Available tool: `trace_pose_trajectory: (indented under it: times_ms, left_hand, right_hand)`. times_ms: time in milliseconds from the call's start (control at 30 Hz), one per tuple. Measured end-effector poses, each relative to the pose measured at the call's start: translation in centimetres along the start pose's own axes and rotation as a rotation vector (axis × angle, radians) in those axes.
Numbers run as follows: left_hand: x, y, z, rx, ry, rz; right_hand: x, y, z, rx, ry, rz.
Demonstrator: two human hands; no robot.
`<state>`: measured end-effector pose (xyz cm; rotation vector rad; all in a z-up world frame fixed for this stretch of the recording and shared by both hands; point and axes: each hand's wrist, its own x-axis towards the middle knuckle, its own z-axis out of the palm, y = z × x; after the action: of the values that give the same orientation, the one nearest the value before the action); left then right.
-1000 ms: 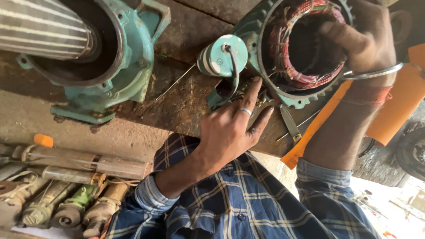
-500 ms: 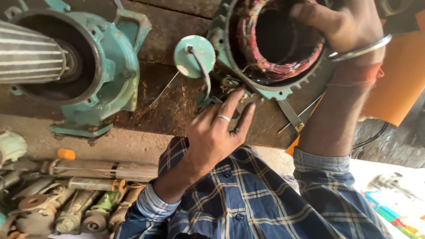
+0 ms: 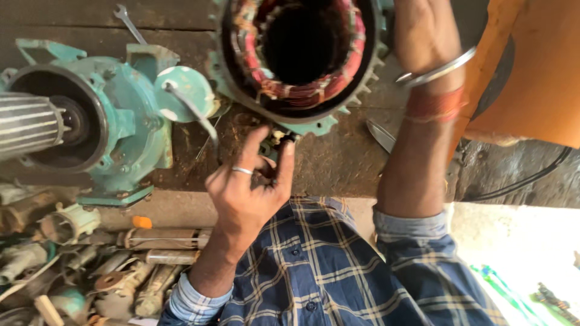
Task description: The person cuts an orange sheet with scissors, folds it, and places it inside the stator of a disassembled electric motor. The person then reassembles the motor by aligning the rotor and stator halves.
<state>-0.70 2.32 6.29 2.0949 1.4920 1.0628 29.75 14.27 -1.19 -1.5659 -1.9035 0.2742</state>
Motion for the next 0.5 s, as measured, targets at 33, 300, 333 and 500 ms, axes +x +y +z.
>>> trace_pose_trajectory:
  times_ms: [33, 300, 333, 500]
  left_hand:
    - [0.0, 0.2, 0.0, -0.001, -0.004, -0.007]
    - [0.9, 0.9, 0.4, 0.070, 0.008, -0.086]
    - [0.8, 1.0, 0.5, 0.069, 0.009, -0.102]
    - [0.4, 1.0, 0.6, 0.146, 0.007, -0.106]
  right_hand:
    - [-1.1, -0.4, 0.8, 0.176, 0.026, 0.210]
    - [-4.1, -4.3, 4.7, 0.962, 0.290, 0.359]
    - [-4.3, -4.6, 4.8, 0.986, 0.304, 0.367]
    - [-4.7, -5.3, 4.4, 0.958, 0.369, 0.373]
